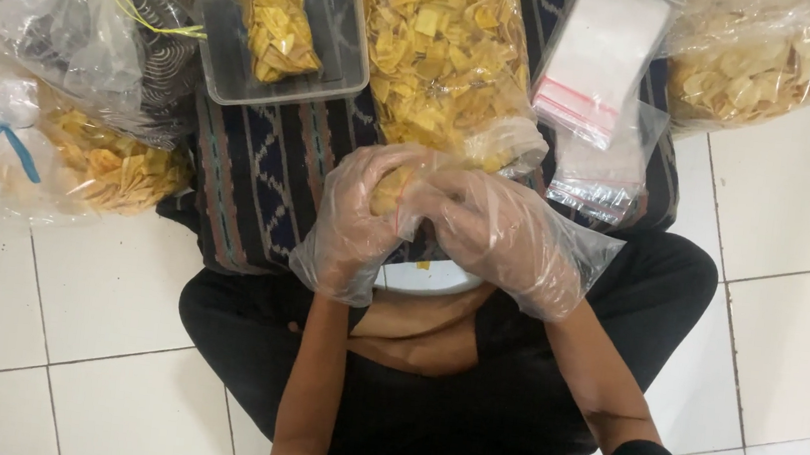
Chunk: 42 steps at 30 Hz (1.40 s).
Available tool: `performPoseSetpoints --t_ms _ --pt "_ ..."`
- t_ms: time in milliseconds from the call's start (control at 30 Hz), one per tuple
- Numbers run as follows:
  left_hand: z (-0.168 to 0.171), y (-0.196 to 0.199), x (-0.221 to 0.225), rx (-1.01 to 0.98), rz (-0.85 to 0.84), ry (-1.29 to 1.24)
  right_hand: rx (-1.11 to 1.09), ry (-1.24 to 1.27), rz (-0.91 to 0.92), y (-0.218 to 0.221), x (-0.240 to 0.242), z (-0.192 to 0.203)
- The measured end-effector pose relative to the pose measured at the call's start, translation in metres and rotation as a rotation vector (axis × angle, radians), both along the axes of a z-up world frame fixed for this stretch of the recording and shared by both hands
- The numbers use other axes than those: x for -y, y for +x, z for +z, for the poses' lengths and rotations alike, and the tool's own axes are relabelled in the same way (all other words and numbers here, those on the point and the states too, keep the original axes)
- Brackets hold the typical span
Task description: Manually filling small plastic bags with thin yellow strips from a larger container while sitting on the floor.
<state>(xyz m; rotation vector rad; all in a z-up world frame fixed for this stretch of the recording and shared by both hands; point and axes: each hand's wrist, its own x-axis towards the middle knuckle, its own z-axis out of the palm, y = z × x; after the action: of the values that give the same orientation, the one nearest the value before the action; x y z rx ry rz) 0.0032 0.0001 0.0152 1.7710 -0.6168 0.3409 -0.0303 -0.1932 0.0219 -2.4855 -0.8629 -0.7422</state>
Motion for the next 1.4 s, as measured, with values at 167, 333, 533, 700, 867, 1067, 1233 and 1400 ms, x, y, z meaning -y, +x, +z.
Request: performPoseSetpoints --t_ms 167,333,533,700,867,1067,1233,1400 --pt "-0.004 -0.001 0.002 0.018 0.021 0.003 -0.003 0.03 -0.011 -0.007 -0.002 0.054" --pt "0.003 -0.007 0.01 -0.1 -0.018 -0.192 -0.019 0.084 -0.025 -0.006 0.01 0.048" --pt "-0.007 0.0 0.001 -0.102 -0.031 0.083 0.062 0.053 -0.153 -0.005 0.021 0.043" --pt "0.001 0.0 0.002 -0.102 0.028 0.022 -0.127 0.021 -0.144 -0.017 0.022 0.08" --pt "-0.022 0.002 0.001 -0.17 0.064 -0.116 -0.345 -0.385 -0.258 -0.003 0.041 0.032" --pt "-0.031 0.003 0.002 -0.226 0.143 -0.274 -0.262 -0.389 -0.366 0.012 0.031 0.008" --pt "-0.038 0.002 0.0 -0.253 0.156 -0.291 -0.006 -0.249 -0.347 0.015 0.042 -0.046" --pt "-0.03 0.003 0.001 -0.253 0.141 -0.294 0.045 -0.268 -0.359 0.018 0.054 -0.068"
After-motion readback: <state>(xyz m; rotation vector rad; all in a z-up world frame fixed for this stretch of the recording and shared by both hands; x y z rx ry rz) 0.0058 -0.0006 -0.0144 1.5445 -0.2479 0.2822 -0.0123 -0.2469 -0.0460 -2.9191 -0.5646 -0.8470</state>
